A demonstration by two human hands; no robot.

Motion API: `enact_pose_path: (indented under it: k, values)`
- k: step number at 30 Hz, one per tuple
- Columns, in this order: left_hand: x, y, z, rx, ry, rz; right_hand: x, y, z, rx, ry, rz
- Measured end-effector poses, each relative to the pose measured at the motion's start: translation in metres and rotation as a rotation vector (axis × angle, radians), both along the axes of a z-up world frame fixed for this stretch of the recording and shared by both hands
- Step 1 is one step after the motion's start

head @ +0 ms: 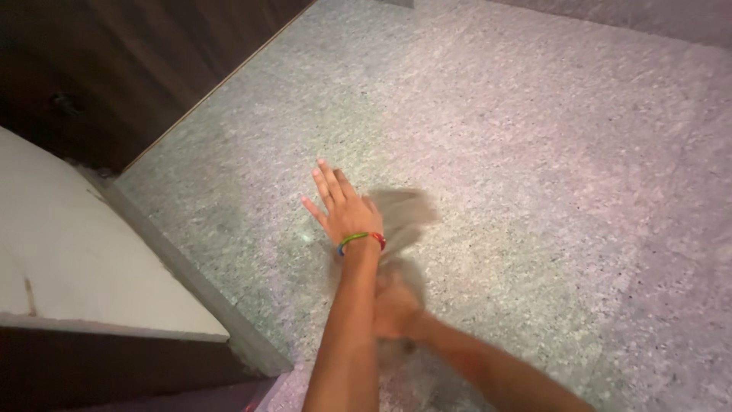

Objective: The person wipes the floor by moving a cloth across the surface by hand.

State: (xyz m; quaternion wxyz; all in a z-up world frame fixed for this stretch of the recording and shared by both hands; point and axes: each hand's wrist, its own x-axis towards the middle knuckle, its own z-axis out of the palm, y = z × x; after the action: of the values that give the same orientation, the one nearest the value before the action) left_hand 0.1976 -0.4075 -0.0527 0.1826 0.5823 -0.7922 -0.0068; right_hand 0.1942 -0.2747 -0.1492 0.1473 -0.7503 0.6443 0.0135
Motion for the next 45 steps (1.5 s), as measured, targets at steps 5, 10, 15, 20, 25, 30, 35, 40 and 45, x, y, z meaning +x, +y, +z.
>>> enact_pose_path:
  k: [5,10,15,20,25,30,35,40,45]
  values:
    - [0.004,-0.010,-0.032,-0.041,-0.086,0.044,0.032,-0.028,-0.026,-0.254,-0.187,0.342]
    - [-0.002,-0.026,-0.054,-0.116,-0.068,0.063,-0.019,-0.100,-0.026,-0.182,-0.087,0.193]
    - [-0.031,-0.038,-0.061,-0.097,0.038,0.046,-0.117,-0.167,-0.008,-0.067,0.063,-0.187]
    - [-0.067,-0.036,-0.065,-0.144,0.044,-0.019,-0.273,-0.164,-0.006,-0.028,0.109,-0.555]
    - [-0.115,-0.029,-0.069,-0.036,0.018,-0.080,-0.419,-0.072,-0.015,0.002,0.057,-0.922]
    - [-0.165,-0.007,-0.062,-0.046,0.083,-0.162,-0.475,0.026,-0.027,-0.035,0.071,-1.142]
    - [-0.194,0.012,-0.045,-0.073,0.092,-0.219,-0.443,0.057,-0.016,0.092,0.191,-0.928]
    - [-0.207,0.030,-0.028,-0.052,0.087,-0.210,-0.352,0.045,0.024,0.270,0.253,-0.683]
    - [-0.205,0.034,-0.026,-0.066,0.041,-0.213,-0.253,0.029,-0.011,0.052,0.256,-0.333]
